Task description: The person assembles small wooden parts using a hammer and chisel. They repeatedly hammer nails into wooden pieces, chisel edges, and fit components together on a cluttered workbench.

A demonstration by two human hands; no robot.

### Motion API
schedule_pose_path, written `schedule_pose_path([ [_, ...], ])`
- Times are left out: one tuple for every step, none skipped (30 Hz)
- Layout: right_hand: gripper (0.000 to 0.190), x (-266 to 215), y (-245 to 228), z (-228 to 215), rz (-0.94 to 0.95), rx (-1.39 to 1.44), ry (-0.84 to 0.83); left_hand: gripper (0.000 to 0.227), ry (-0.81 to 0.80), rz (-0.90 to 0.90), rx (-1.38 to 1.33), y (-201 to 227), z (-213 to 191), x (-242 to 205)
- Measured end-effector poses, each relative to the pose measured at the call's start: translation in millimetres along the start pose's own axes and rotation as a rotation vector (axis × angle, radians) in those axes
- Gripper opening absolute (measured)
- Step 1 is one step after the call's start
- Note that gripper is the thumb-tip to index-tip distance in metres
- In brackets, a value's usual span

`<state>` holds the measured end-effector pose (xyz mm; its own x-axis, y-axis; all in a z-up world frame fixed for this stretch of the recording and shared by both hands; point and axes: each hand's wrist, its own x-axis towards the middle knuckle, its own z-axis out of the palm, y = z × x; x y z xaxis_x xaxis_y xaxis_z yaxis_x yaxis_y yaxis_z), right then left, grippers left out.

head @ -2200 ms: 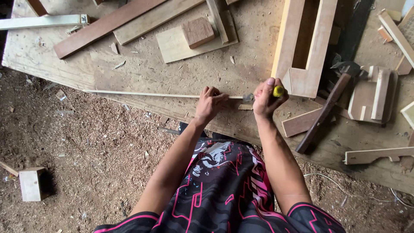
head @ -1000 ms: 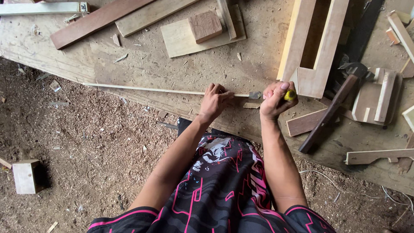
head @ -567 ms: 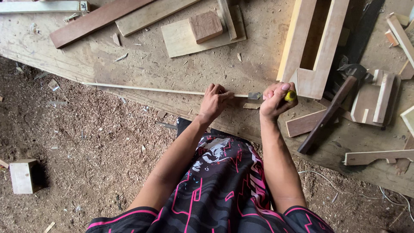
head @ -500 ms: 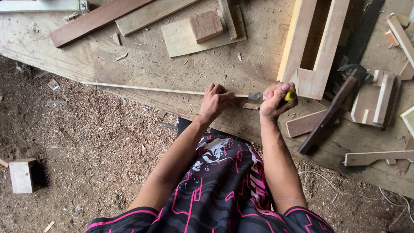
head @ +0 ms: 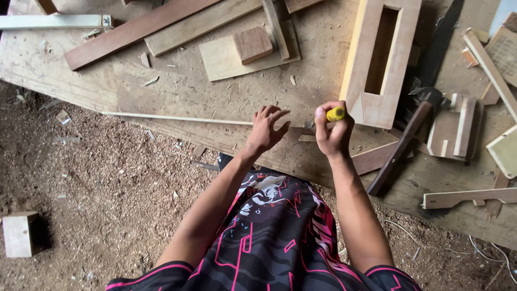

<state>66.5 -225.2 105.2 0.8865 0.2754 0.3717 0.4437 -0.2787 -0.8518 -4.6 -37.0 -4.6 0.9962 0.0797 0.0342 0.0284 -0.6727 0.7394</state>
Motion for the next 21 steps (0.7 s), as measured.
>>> schedule_pose_path([
  [0.018,3,-2,-4,0.002,-0.039,-0.024,0.038,-0.038,0.044,0.032,-1,-2,2],
  [0.018,6,-4,-9,0.004,-0.078,-0.047,0.037,-0.076,0.089,0.064,-3,-3,4],
  [0.020,7,-5,-14,-0.017,-0.178,-0.048,0.037,-0.114,0.130,0.098,-5,-2,4],
  [0.022,8,-6,-19,-0.037,-0.279,-0.049,0.030,-0.199,0.143,0.198,-8,-1,4],
  [0.024,10,-6,-23,-0.061,-0.378,-0.050,0.024,-0.280,0.156,0.301,-12,0,6],
  [0.024,13,-4,-26,-0.042,-0.390,-0.074,0.021,-0.361,0.168,0.404,-16,2,10],
  [0.025,14,-2,-30,-0.020,-0.404,-0.097,0.023,-0.314,0.200,0.400,-19,4,13],
  [0.025,14,0,-34,0.002,-0.419,-0.121,0.025,-0.267,0.231,0.396,-21,6,15],
  [0.026,13,4,-37,0.051,-0.416,-0.147,0.027,-0.221,0.259,0.389,-23,9,15],
  [0.027,11,7,-39,0.099,-0.412,-0.174,0.028,-0.229,0.242,0.377,-24,11,14],
  [0.028,7,10,-41,0.145,-0.406,-0.202,0.029,-0.233,0.224,0.366,-24,13,13],
  [0.027,4,12,-41,0.086,-0.415,-0.165,0.030,-0.238,0.205,0.356,-23,13,12],
  [0.025,3,16,-41,0.021,-0.422,-0.127,0.029,-0.237,0.196,0.354,-23,12,16],
  [0.024,3,19,-41,-0.045,-0.429,-0.089,0.029,-0.237,0.186,0.353,-22,11,19],
  [0.024,-1,20,-40,-0.023,-0.429,-0.091,0.028,-0.242,0.165,0.350,-22,9,15],
  [0.024,-5,21,-39,-0.001,-0.428,-0.093,0.029,-0.237,0.150,0.328,-22,8,12],
  [0.024,-10,21,-39,0.023,-0.431,-0.094,0.030,-0.233,0.139,0.304,-22,9,9],
  [0.023,-14,21,-39,0.011,-0.415,-0.090,0.031,-0.229,0.127,0.280,-22,10,7],
  [0.023,-16,21,-40,-0.002,-0.399,-0.086,0.033,-0.208,0.129,0.278,-22,11,7],
  [0.023,-16,20,-42,-0.014,-0.384,-0.081,0.036,-0.186,0.130,0.275,-22,14,7],
  [0.023,-16,19,-42,-0.017,-0.385,-0.077,0.039,-0.165,0.134,0.273,-24,15,8],
])
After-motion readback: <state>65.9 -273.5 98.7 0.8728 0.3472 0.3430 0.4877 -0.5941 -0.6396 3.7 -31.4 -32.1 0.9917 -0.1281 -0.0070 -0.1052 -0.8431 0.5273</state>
